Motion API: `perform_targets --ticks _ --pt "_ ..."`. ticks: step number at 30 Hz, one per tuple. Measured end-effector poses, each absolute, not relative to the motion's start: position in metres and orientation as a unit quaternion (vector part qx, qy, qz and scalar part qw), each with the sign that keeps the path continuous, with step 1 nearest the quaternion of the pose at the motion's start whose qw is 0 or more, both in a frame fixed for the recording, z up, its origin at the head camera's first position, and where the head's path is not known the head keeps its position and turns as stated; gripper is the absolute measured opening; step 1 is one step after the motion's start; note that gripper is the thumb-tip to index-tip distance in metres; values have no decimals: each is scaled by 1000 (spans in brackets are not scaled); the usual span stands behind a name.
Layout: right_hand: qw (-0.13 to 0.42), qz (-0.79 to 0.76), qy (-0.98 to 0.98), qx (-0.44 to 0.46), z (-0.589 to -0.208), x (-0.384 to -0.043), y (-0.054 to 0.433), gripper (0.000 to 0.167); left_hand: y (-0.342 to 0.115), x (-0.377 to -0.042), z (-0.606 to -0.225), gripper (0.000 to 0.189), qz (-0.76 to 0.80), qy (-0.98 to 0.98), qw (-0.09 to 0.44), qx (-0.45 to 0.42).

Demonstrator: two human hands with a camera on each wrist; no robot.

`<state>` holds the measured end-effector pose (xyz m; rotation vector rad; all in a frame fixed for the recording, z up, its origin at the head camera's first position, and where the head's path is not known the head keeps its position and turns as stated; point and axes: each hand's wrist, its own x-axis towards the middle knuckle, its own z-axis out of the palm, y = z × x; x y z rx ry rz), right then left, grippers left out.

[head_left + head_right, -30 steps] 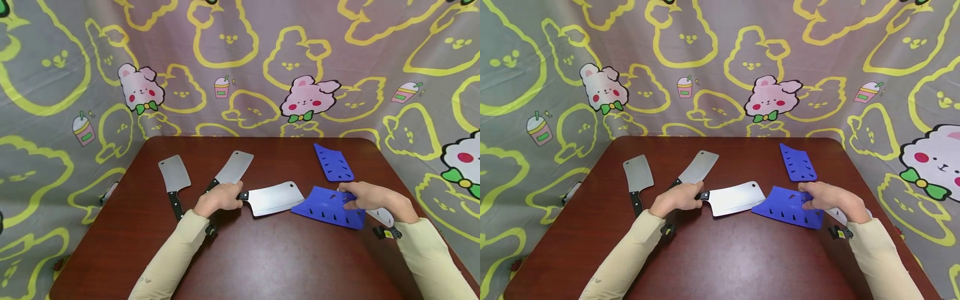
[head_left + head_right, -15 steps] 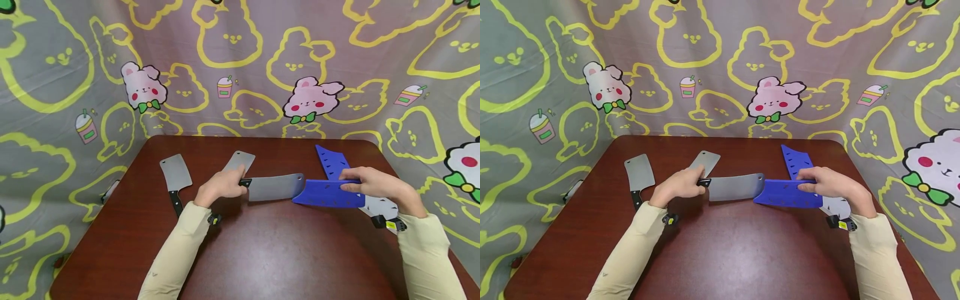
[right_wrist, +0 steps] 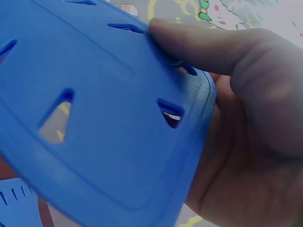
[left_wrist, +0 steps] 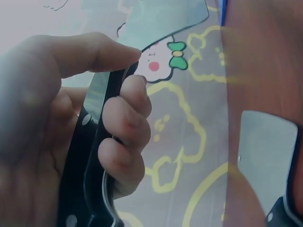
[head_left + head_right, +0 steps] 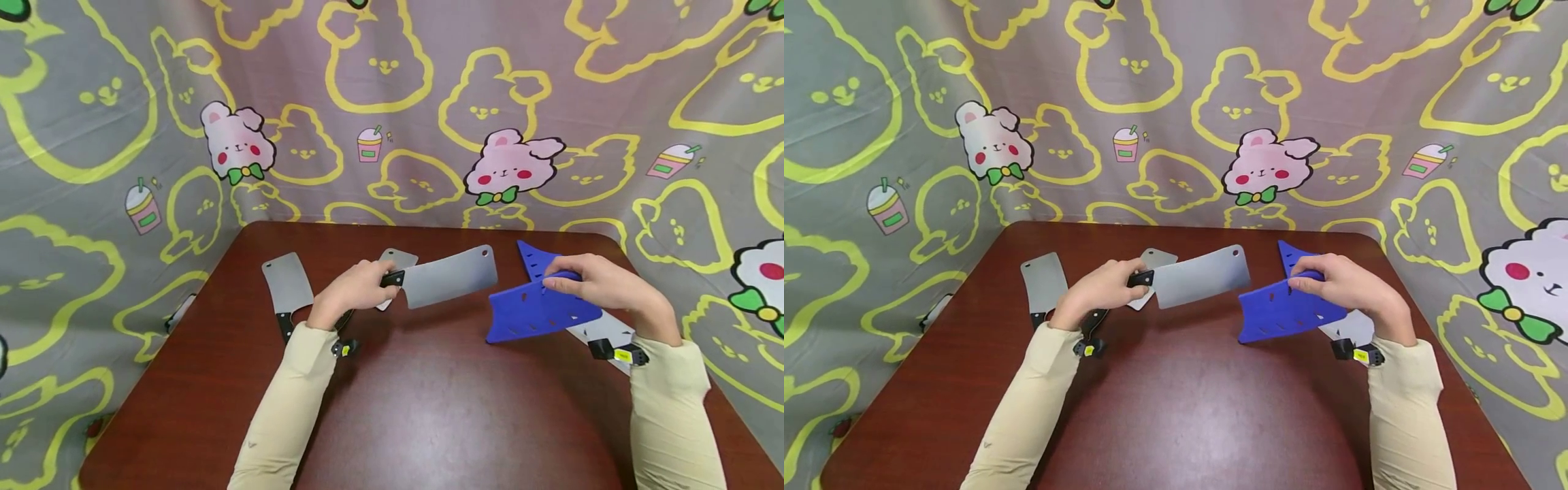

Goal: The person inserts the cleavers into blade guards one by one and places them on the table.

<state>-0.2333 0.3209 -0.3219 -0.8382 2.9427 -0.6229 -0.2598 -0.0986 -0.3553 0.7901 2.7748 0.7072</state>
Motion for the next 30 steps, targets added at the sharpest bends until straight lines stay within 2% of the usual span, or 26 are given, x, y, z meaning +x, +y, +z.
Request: perform_targets --ticks 8,17,23,30 --pt "-47 -269 937 -219 -319 -233 322 9 -118 -263 -344 22 284 917 67 271" --pt "-157 -367 904 -152 -321 -231 320 19 -131 -261 -336 35 353 899 41 255" --pt "-244 -523 798 -173 -324 -238 318 18 -138 -261 -337 45 373 891 15 258" --pt "-248 -661 670 -228 -324 -238 318 16 -141 -256 -331 45 385 884 2 266"
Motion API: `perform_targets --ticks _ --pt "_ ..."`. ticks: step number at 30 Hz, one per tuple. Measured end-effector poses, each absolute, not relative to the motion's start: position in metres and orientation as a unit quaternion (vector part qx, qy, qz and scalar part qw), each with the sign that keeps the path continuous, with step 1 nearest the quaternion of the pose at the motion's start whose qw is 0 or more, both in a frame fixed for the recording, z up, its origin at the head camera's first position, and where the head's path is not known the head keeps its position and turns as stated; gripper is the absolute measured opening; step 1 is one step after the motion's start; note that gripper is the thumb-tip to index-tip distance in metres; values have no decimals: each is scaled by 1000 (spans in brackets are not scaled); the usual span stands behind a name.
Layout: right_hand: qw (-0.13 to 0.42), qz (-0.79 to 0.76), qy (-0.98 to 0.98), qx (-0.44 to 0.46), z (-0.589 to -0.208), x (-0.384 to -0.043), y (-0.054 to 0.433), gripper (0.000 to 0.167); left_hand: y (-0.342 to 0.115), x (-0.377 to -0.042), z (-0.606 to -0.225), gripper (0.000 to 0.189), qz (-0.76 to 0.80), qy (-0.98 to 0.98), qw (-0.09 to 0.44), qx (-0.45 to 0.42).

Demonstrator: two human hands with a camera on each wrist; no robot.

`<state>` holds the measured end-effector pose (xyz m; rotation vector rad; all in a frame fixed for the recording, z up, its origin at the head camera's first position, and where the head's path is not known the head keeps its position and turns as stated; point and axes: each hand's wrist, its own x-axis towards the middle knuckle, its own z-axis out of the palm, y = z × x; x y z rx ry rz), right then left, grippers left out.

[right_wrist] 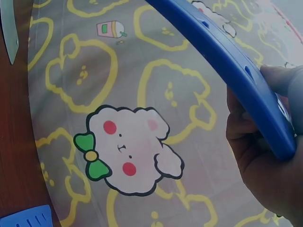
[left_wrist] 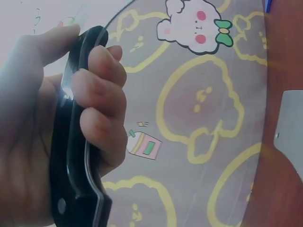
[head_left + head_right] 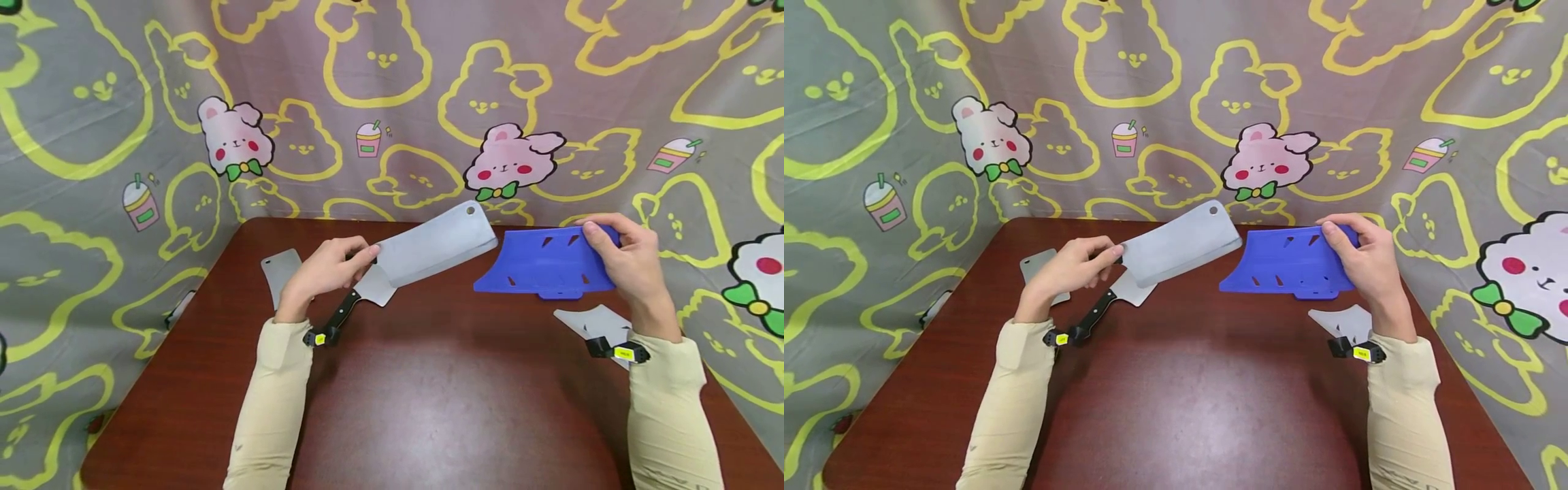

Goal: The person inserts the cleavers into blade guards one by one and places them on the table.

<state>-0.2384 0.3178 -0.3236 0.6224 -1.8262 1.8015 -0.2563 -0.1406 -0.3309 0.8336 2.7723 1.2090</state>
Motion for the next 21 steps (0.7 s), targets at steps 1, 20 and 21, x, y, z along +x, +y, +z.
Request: perform_targets --ticks 1,20,21 --pt "247 665 -666 232 -323 -238 317 17 -141 -255 -330 44 384 884 1 266" --pt "307 648 -656 236 -323 -236 300 17 -147 -255 -329 41 399 878 13 266" --pt "305 654 -651 235 -323 -236 300 17 -147 -256 -328 40 399 877 13 268"
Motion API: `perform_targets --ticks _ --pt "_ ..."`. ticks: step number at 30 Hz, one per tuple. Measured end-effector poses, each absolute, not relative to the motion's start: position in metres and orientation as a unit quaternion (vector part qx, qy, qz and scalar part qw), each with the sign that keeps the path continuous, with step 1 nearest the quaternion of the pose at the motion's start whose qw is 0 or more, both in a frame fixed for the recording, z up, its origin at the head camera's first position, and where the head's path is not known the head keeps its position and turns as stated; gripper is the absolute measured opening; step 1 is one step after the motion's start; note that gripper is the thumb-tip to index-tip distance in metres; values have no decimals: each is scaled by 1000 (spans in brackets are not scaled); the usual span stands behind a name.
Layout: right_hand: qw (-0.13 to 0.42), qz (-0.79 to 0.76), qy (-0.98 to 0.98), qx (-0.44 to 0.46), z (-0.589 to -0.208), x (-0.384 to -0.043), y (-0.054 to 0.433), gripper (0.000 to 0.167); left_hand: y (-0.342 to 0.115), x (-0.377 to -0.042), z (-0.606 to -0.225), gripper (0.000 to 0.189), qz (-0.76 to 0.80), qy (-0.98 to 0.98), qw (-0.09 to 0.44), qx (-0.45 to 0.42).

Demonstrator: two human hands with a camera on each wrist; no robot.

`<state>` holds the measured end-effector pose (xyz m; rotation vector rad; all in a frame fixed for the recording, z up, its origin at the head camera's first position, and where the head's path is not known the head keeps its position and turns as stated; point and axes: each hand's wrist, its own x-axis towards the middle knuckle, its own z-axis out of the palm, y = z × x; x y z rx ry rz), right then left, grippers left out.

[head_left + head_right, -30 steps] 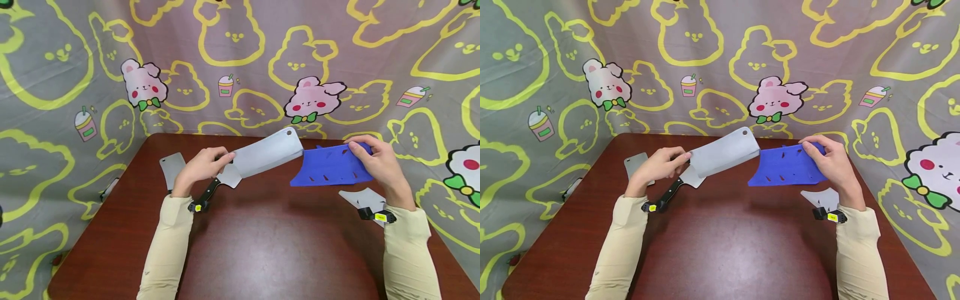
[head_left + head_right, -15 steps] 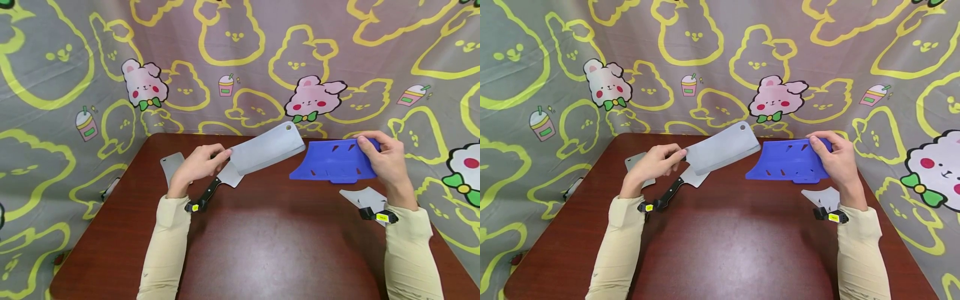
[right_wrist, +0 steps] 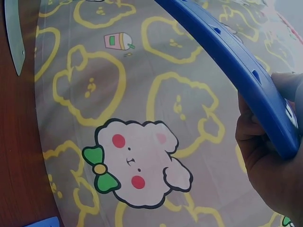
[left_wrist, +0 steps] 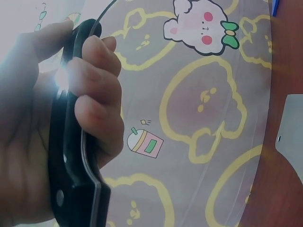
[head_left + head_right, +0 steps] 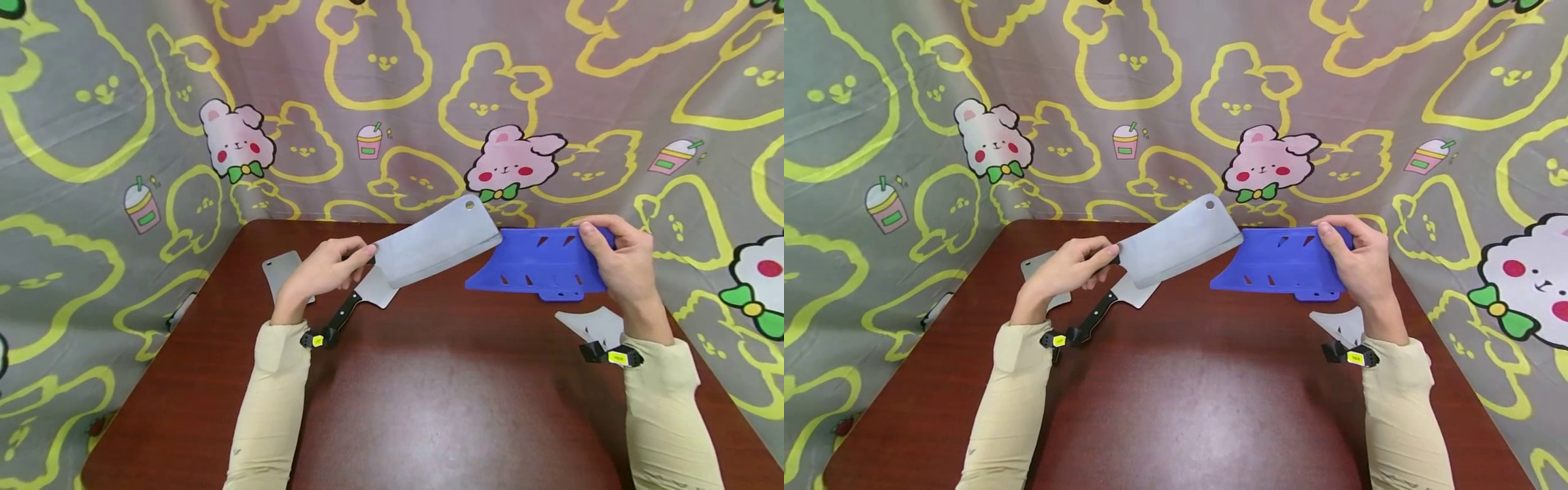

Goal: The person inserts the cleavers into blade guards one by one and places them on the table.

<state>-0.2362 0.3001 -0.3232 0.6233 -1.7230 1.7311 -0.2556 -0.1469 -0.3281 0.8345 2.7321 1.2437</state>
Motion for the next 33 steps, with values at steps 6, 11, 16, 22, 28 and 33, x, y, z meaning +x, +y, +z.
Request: perform_targets --ticks 6,11,16,22,28,33 --pt "298 678 -631 231 -323 -235 302 15 -147 -257 -328 39 400 876 13 270" --pt "292 659 -656 226 -322 -234 301 17 -148 -258 -329 40 400 875 14 271" --pt "299 661 -651 225 -323 -234 299 19 -148 -257 -328 41 403 873 9 276" --pt "289 689 -624 229 -324 -234 298 15 -146 -255 -326 43 407 870 -1 277" --pt "310 676 -629 227 -322 -232 303 15 -144 -249 -323 46 435 851 34 292" --pt "309 676 -623 243 -318 -230 305 14 -145 -247 -322 36 439 848 62 290"
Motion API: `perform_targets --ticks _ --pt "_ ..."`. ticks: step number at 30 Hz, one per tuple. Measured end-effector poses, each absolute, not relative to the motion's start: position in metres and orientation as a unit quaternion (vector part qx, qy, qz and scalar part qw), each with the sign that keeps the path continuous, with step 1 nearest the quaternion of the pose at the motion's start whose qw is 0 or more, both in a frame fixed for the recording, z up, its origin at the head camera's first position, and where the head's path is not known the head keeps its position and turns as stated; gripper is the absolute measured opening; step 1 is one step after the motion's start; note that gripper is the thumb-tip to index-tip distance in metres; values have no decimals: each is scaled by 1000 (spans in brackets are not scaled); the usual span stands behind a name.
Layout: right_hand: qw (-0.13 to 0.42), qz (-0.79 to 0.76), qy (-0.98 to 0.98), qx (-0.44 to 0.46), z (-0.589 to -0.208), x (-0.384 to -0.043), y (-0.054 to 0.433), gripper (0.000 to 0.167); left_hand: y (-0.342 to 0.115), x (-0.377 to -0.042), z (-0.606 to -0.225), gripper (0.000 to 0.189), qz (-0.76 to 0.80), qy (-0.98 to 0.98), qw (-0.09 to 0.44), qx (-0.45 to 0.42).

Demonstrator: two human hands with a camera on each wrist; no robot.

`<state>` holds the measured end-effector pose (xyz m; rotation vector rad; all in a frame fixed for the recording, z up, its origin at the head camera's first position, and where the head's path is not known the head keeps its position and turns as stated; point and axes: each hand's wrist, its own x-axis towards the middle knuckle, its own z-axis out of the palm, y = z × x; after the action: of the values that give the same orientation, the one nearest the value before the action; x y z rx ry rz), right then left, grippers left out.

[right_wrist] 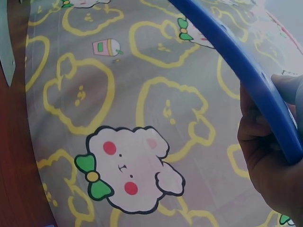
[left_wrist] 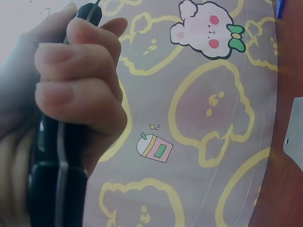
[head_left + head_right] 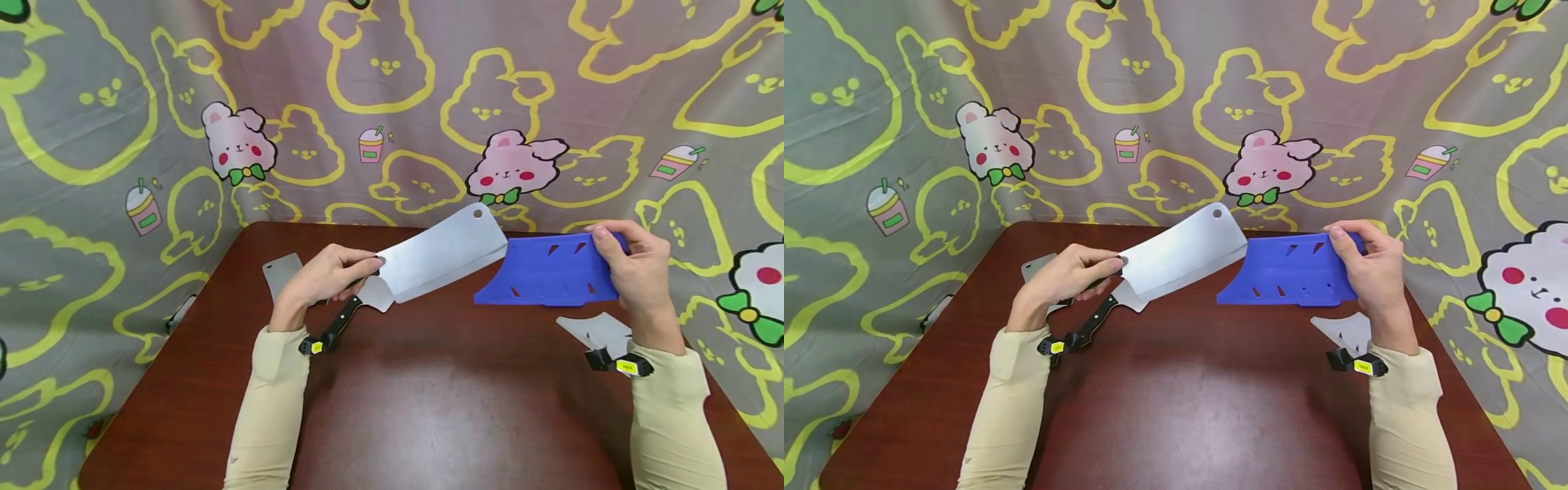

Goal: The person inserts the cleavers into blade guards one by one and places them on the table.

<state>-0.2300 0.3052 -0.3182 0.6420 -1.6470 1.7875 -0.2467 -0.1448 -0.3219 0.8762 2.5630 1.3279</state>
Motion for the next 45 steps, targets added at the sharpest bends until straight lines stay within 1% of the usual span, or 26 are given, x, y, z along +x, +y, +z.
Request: perform_targets --ticks 2,5,8,12,16,22,24,29,32,35,38,41,45 --pt "311 674 -624 244 -316 -230 305 15 -146 -246 -321 28 440 848 67 288" --pt "313 669 -632 234 -314 -230 304 14 -148 -244 -321 23 439 849 72 285" --pt "311 666 -640 223 -313 -229 303 11 -149 -242 -322 24 437 850 85 280" --pt "295 679 -634 223 -314 -229 306 10 -151 -241 -324 22 433 848 116 283" --pt "271 701 -619 229 -315 -230 310 11 -150 -240 -326 20 420 844 141 302" --pt "225 689 -642 251 -315 -228 307 14 -153 -236 -324 26 387 843 164 337" --pt "224 676 -654 257 -316 -227 306 14 -154 -235 -324 28 379 843 166 344" --pt "230 657 -672 254 -316 -222 304 15 -153 -234 -321 23 379 840 172 348" --pt "217 639 -695 248 -317 -221 298 14 -150 -233 -321 21 365 842 165 361" --pt "217 619 -717 235 -317 -221 291 13 -146 -233 -321 26 329 856 135 376" --pt "231 628 -710 219 -317 -223 287 11 -142 -234 -320 27 304 868 107 378" --pt "243 645 -694 208 -318 -224 286 10 -138 -236 -319 26 302 872 96 374" --pt "251 629 -710 194 -317 -223 287 10 -134 -237 -319 23 299 875 90 370"
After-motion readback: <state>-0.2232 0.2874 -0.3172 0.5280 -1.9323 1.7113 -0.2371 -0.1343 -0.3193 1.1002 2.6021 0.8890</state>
